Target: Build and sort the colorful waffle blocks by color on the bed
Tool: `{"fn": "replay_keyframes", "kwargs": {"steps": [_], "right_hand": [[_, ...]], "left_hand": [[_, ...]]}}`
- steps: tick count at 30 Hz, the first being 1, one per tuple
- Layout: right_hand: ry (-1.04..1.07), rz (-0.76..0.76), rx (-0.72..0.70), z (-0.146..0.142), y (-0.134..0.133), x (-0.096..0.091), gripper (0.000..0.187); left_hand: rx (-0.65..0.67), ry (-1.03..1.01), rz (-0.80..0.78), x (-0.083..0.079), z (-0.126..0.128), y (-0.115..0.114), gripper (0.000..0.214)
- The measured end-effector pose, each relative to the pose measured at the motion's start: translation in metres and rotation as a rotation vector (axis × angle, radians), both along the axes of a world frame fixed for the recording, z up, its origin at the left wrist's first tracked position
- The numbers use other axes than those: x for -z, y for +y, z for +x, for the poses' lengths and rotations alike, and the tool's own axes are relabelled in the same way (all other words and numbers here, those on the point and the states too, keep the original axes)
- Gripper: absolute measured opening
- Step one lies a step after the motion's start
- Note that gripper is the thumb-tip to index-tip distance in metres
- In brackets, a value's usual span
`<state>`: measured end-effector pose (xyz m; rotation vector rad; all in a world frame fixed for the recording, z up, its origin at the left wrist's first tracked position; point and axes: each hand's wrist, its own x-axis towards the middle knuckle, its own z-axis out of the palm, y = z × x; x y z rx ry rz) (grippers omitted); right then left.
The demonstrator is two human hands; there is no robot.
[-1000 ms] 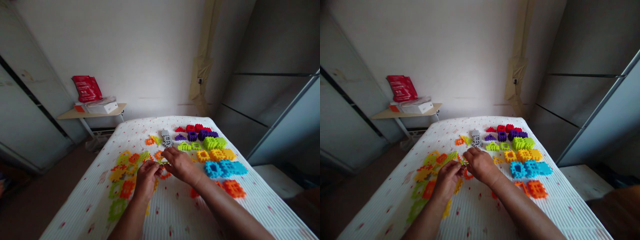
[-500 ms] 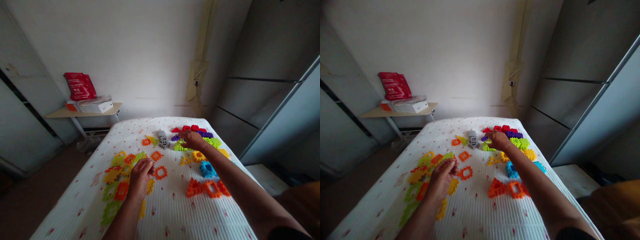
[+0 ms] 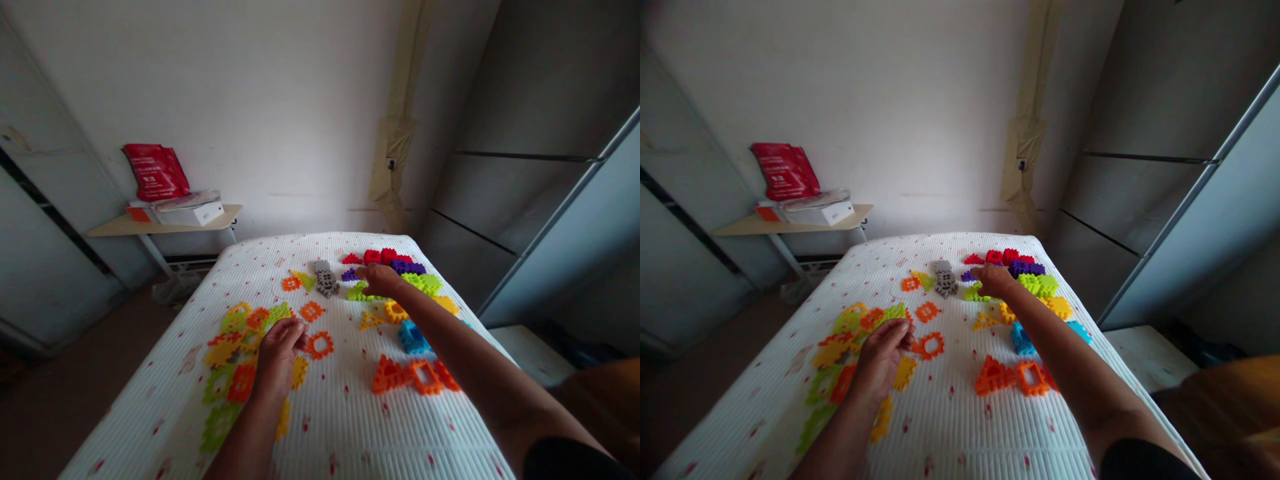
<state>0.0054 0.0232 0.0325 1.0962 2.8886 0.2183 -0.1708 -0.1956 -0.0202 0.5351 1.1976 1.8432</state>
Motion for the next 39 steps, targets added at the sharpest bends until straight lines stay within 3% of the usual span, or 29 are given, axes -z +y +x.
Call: {"fn": "replay_keyframes", "kwargs": {"steps": [16,22,26,29,31,33,39], "right_hand": [[0.006,0.03,-0.037,-0.002,-0.006,-0.001,0.048],[0.072,0.031,-0.032,0.003,-0.014,-0.015,0.05],[0.162,0.047,-0.028,0.017,-0.028,-0.035,0.049],[0.241,0.021,-0.037,0.031,-0.048,-0.051,0.046],[0.306,-0.012,-0.047,0.042,-0.062,-0.06,0.045],[0.377,-0.038,-0.064,0.053,-0.075,-0.067,0.042],[0.512,-0.048,-0.099,0.074,-0.103,-0.073,0.038]], "left_hand": [[-0.01,-0.003,-0.005,-0.003,0.001,0.0,0.03],[-0.039,0.094,-0.001,0.0,-0.006,0.0,0.028],[-0.164,0.376,-0.078,-0.007,-0.031,-0.001,0.024],[-0.234,0.821,-0.219,-0.014,-0.06,0.004,0.018],[-0.174,1.173,-0.388,-0.016,-0.076,0.01,0.021],[-0.074,1.397,-0.554,-0.015,-0.085,0.017,0.026],[0.024,1.553,-0.819,-0.006,-0.083,0.03,0.036]]}}
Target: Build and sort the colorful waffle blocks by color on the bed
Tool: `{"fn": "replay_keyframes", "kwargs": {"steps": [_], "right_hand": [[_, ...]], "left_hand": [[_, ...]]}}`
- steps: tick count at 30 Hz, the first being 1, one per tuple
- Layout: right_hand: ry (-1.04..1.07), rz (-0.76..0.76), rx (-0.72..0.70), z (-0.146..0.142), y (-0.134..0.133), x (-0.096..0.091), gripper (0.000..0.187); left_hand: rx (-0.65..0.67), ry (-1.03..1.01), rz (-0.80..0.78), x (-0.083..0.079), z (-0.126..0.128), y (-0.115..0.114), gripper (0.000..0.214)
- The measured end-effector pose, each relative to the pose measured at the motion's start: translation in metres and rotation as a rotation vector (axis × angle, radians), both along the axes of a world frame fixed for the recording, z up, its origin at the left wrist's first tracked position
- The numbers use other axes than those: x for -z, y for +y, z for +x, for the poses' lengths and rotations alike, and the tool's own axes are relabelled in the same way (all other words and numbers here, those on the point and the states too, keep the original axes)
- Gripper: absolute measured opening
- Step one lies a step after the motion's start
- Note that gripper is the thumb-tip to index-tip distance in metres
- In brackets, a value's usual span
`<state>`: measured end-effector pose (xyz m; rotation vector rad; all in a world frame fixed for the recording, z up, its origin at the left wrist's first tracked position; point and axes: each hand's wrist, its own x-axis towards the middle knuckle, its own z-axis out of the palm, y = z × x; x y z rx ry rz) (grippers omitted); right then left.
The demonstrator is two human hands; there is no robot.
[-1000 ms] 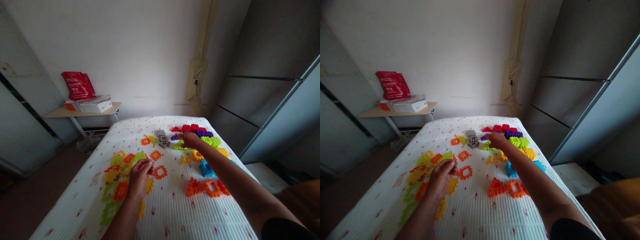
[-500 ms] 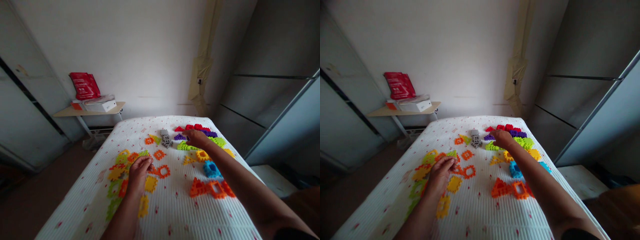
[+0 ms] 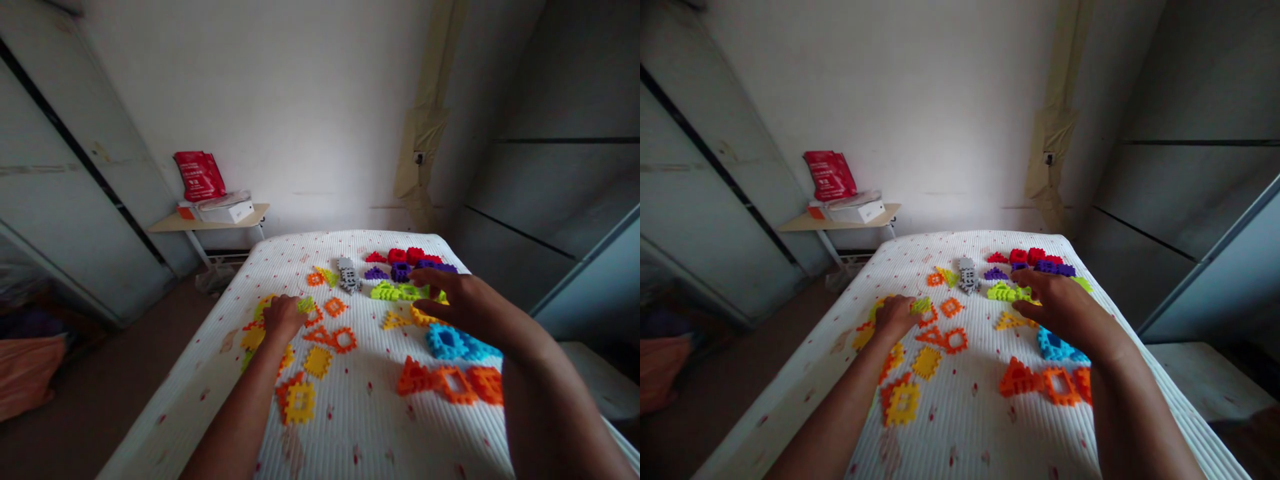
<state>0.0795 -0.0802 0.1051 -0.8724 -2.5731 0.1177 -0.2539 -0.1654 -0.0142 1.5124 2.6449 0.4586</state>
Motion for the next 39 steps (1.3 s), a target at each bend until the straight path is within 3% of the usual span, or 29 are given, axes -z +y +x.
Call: {"fn": "replay_keyframes", "kwargs": {"steps": [4,8,17,23,29,34,39], "right_hand": [[0.014,-0.041,0.022,0.004,-0.008,0.001,0.037],[0.027,-0.086,0.026,0.009,-0.009,0.0,0.036],[0.071,-0.069,0.127,0.027,-0.007,-0.013,0.033],[0.046,-0.084,0.09,0.006,-0.004,0.001,0.031],[0.119,-0.09,-0.146,-0.046,-0.016,0.026,0.025],[0.159,-0.035,-0.237,-0.077,-0.026,0.043,0.021],[0.088,0.016,-0.273,-0.085,-0.025,0.053,0.015]], "left_hand": [[-0.007,0.038,-0.085,0.002,0.001,0.004,0.04],[-0.008,0.064,-0.096,0.003,0.0,0.006,0.03],[0.004,0.011,0.096,0.004,0.002,0.002,0.024],[0.099,-0.301,0.24,-0.003,0.022,-0.002,0.036],[0.136,-1.149,0.48,-0.016,0.063,-0.013,0.036],[0.178,-1.251,0.484,-0.021,0.081,-0.017,0.031],[0.226,-1.222,0.419,-0.016,0.083,-0.019,0.029]]}}
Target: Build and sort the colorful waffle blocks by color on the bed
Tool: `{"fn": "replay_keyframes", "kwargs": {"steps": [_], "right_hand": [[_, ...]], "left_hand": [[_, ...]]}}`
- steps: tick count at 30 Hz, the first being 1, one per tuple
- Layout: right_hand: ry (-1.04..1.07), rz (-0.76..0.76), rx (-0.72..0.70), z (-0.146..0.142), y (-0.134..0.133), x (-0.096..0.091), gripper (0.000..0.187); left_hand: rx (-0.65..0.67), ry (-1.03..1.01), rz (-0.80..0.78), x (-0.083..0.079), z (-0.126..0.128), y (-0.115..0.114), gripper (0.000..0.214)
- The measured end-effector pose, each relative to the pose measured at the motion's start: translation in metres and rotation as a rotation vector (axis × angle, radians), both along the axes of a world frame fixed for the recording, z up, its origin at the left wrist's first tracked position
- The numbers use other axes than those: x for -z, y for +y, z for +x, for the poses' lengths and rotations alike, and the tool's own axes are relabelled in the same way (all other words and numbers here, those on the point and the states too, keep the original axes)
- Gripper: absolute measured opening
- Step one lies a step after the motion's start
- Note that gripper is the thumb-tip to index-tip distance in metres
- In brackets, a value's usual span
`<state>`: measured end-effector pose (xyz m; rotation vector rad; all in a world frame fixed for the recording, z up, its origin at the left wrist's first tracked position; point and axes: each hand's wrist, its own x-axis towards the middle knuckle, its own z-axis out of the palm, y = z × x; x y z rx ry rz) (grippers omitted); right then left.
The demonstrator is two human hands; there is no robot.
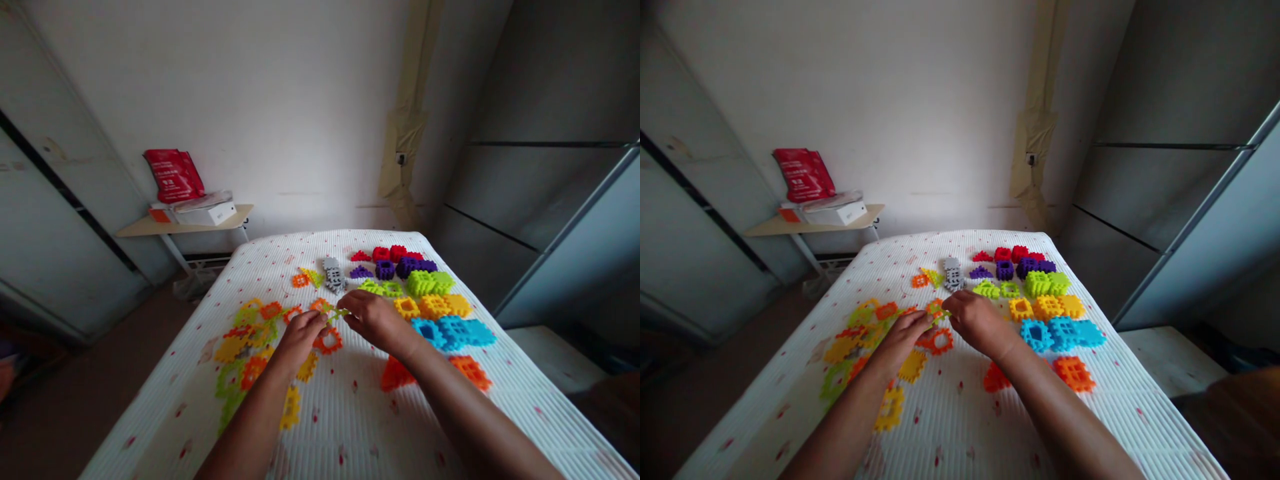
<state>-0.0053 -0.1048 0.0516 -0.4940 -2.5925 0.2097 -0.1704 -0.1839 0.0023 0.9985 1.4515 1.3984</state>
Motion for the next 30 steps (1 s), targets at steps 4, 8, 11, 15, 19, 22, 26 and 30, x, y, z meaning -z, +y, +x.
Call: {"fn": "replay_keyframes", "kwargs": {"steps": [4,8,11,15,19,22,26,30], "right_hand": [[-0.068,0.06,-0.025,-0.002,-0.002,0.003,0.013],[-0.103,0.086,-0.049,0.002,-0.003,0.005,0.013],[-0.081,0.061,-0.001,0.014,0.011,0.004,0.016],[-0.057,0.003,0.246,0.035,0.056,0.006,0.022],[-0.126,-0.015,0.42,0.042,0.098,0.017,0.023],[-0.156,-0.024,0.43,0.036,0.111,0.028,0.023],[-0.191,-0.036,0.434,0.029,0.115,0.037,0.024],[-0.216,-0.047,0.443,0.027,0.118,0.042,0.028]], "left_hand": [[0.043,0.023,-0.038,0.002,0.002,-0.001,0.03],[0.095,0.036,-0.053,0.005,0.006,-0.002,0.032],[0.054,0.056,-0.015,0.007,0.005,-0.005,0.038],[-0.059,0.072,-0.012,0.01,0.0,-0.014,0.049],[-0.101,0.046,-0.059,0.015,-0.005,-0.023,0.046],[-0.109,0.027,-0.063,0.02,-0.006,-0.024,0.045],[-0.108,0.021,-0.075,0.025,-0.007,-0.022,0.043],[-0.091,0.024,-0.07,0.03,-0.01,-0.02,0.041]]}}
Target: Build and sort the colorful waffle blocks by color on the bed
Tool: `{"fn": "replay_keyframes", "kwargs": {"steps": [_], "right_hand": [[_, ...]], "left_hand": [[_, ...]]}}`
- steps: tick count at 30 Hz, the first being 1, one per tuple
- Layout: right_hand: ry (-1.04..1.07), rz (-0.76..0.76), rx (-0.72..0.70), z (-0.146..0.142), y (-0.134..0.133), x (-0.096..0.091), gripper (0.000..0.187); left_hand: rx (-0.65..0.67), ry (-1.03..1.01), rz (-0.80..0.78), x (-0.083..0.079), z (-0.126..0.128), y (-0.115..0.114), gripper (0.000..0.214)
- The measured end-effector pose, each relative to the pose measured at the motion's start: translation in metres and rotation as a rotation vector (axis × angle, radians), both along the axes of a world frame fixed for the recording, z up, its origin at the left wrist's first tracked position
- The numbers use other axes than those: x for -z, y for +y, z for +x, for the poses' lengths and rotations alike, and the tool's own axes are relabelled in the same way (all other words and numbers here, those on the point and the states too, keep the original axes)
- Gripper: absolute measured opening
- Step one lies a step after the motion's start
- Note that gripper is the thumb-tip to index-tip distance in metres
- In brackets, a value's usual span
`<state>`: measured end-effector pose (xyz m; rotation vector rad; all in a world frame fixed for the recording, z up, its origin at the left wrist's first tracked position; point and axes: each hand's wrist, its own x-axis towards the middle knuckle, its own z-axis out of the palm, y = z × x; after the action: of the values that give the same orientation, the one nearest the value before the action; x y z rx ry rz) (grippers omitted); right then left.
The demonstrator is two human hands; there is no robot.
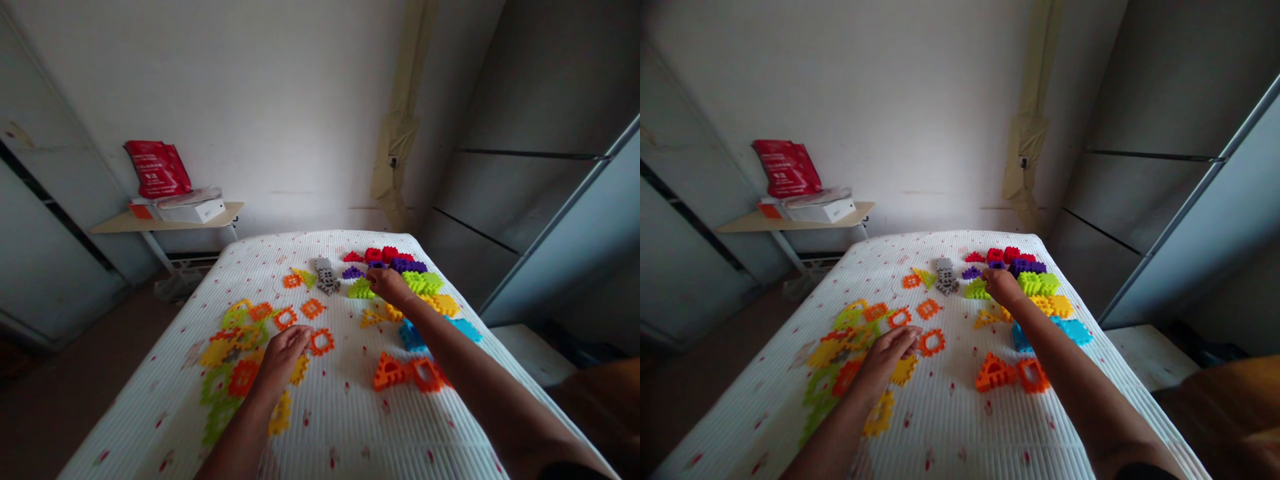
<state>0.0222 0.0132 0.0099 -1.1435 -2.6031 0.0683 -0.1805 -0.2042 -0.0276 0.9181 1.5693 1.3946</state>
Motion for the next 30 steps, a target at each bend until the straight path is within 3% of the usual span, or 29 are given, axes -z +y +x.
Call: {"fn": "replay_keyframes", "kwargs": {"steps": [13,24,27,30], "right_hand": [[-0.045,0.005,-0.007,0.001,0.005,0.01,0.024],[-0.061,-0.005,-0.011,0.001,-0.002,0.001,0.026],[-0.044,-0.004,-0.011,0.004,-0.008,-0.011,0.028],[-0.001,0.009,-0.003,0.008,-0.021,-0.032,0.025]], "left_hand": [[0.001,0.009,-0.017,0.003,-0.002,0.001,0.042],[-0.015,0.011,0.005,-0.005,0.001,0.0,0.037],[-0.006,0.175,0.012,-0.009,-0.008,0.005,0.032],[-0.004,0.591,-0.013,-0.014,-0.026,0.026,0.029]]}}
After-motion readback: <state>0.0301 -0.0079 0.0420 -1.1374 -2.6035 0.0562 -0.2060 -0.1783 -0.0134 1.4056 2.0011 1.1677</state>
